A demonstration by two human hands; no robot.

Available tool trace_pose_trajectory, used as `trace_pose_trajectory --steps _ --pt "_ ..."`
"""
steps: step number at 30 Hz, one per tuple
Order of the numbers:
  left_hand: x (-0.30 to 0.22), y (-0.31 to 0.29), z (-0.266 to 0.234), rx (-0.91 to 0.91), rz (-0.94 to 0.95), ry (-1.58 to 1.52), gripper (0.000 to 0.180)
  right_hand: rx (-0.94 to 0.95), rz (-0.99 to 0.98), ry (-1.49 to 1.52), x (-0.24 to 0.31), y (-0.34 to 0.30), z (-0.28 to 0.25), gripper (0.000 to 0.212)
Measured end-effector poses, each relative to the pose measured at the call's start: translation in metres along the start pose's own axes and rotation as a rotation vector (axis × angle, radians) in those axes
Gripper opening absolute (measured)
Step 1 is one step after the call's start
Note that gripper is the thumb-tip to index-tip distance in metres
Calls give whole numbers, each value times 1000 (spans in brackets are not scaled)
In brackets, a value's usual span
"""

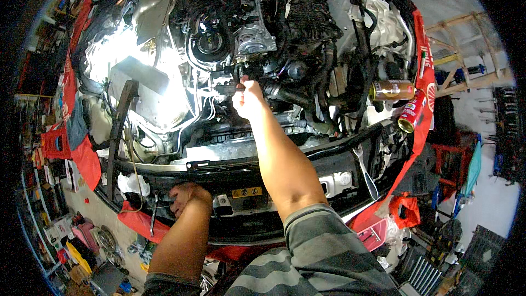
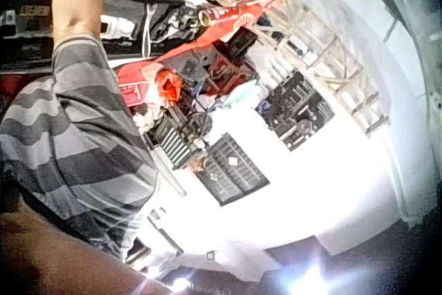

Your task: The person works on a car engine with the hood open, using a wrench to loosen and tighten bolts on various components. They manipulate hoses and electrical connectors, occasionally adjusting their position to reach different parts of the engine bay. The person also uses a flashlight to inspect specific areas within the engine compartment.

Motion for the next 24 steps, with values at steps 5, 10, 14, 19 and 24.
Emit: trace_pose_trajectory --steps 5,10,14,19,24 --pt "-2 -3 -6 -10 21 3 53 -45 -24 67 -9 -3 1 13" --pt "4 8 2 -27 17 3 53 -76 -107 -277 -2 36 -29 18" --pt "9 17 14 -23 13 21 54 242 -148 100 -8 51 -28 21" --pt "4 13 16 16 69 30 54 -75 -273 -98 9 30 -19 13" --pt "1 17 6 26 122 41 54 -254 -174 -214 -12 11 -9 53"
Point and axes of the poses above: each hand's wrist, its own y-axis towards the middle knuckle, its own z-axis out of the palm, x = y × z, the point moved 6 cm from there along y, towards the middle knuckle, and after that the axes turned 6 degrees about z, right-handed, at the moved point
